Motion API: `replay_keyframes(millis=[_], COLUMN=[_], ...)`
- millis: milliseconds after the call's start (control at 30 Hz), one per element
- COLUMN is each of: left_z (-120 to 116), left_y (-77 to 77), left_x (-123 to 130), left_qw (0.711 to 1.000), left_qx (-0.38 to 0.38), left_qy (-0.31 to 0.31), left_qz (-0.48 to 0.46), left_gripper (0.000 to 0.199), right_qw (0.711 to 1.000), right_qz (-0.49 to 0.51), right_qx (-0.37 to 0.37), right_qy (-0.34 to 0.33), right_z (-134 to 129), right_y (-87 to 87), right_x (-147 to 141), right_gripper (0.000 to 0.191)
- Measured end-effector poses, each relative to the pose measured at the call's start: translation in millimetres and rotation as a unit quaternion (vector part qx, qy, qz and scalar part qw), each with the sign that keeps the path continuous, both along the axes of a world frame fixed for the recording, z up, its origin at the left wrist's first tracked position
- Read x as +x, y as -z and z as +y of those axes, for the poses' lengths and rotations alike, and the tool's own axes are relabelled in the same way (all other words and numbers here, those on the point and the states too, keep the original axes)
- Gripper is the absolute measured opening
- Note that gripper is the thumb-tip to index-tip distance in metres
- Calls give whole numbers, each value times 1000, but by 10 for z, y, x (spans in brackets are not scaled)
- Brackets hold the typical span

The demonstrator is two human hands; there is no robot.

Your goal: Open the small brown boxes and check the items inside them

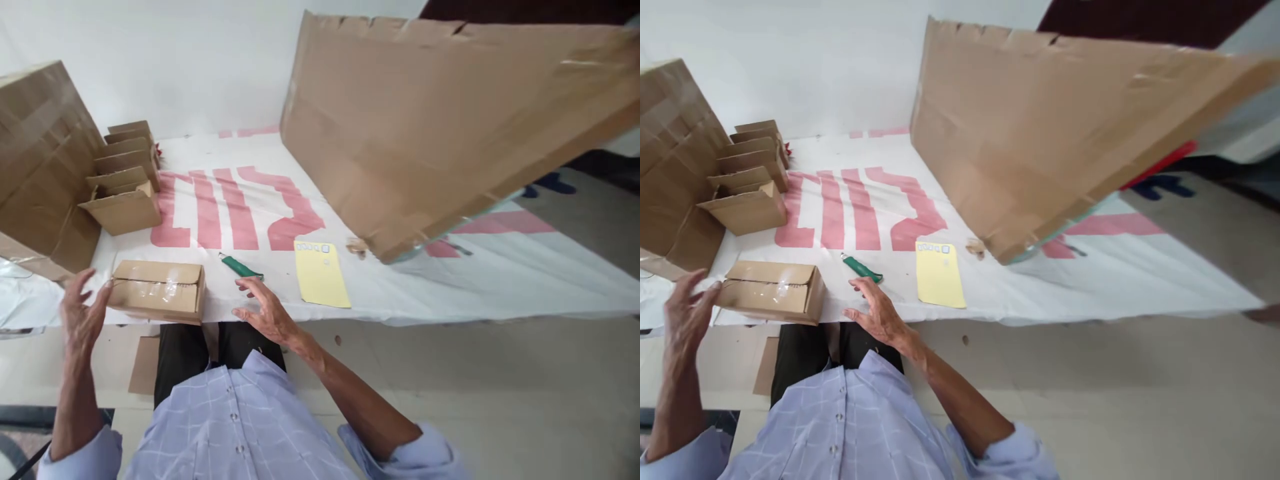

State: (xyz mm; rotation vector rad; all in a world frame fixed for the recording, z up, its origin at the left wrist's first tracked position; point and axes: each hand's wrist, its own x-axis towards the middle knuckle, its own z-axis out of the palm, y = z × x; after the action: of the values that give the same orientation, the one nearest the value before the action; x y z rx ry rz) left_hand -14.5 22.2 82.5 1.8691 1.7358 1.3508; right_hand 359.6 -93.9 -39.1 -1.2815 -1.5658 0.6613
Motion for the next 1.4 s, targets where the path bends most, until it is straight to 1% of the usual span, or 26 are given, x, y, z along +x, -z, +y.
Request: replay_keyframes(millis=[33,67,100,133,200,233,300,367,433,467,533,600,667,733,767,833,900,933,1000,1033,1067,1133,1200,1233,1300,1400], left_z=[14,8,-17,-55,-155,-206,-288,-325,-320,-306,-264,-213,-161,-113,-92,-60,-44,-42,-49,-58,-69,-95,-124,-139,-164,-188], left_y=[80,160,234,296,381,408,447,483,521,538,568,590,610,629,638,654,666,671,680,686,692,706,720,727,735,739], left_x=[-25,-6,45,119,281,352,449,487,490,487,482,479,477,475,475,478,484,487,490,491,491,491,493,495,501,512], left_qw=[997,990,984,980,978,976,969,957,948,946,941,933,928,924,921,913,909,910,913,915,917,920,925,927,930,929], left_qx=[-63,-104,-129,-139,-138,-137,-141,-151,-159,-160,-160,-165,-166,-170,-174,-181,-181,-179,-174,-171,-168,-162,-154,-150,-147,-147], left_qy=[17,32,46,57,71,79,97,112,128,140,170,202,229,253,265,287,300,304,308,310,313,318,316,314,309,314], left_qz=[-49,-88,-116,-130,-140,-147,-179,-221,-243,-245,-246,-248,-243,-230,-226,-226,-224,-219,-203,-194,-184,-161,-145,-141,-136,-129], left_gripper=[53,59,63,67,67,64,56,51,50,50,49,48,44,39,37,35,34,33,30,29,28,31,36,38,39,40], right_qw=[1000,999,999,998,998,998,997,995,996,998,994,971,937,916,913,914,924,931,951,964,975,992,995,992,984,975], right_qz=[-1,0,3,9,24,34,50,52,28,0,-91,-211,-311,-355,-359,-354,-324,-301,-235,-196,-161,-105,-97,-106,-131,-164], right_qx=[0,-1,-4,-8,-18,-24,-38,-49,-50,-49,-51,-77,-123,-154,-159,-157,-145,-135,-101,-81,-62,-32,-19,-18,-18,-12], right_qy=[-19,-38,-54,-63,-56,-46,-41,-64,-65,-45,25,81,97,104,108,118,139,154,171,162,139,59,-26,-63,-119,-153], right_z=[34,67,99,128,180,201,235,268,317,353,442,542,632,701,727,766,787,787,761,732,694,606,532,510,503,552], right_y=[-14,-28,-43,-57,-80,-88,-97,-89,-52,-20,72,183,281,337,345,311,200,109,-141,-296,-464,-802,-1094,-1208,-1366,-1470], right_x=[-88,-170,-243,-301,-351,-334,-211,3,247,356,504,534,464,358,315,280,320,358,427,442,435,350,195,109,-47,-186], right_gripper=[61,68,74,80,87,87,86,79,64,56,44,33,20,9,7,10,19,25,34,38,40,40,36,34,31,29])
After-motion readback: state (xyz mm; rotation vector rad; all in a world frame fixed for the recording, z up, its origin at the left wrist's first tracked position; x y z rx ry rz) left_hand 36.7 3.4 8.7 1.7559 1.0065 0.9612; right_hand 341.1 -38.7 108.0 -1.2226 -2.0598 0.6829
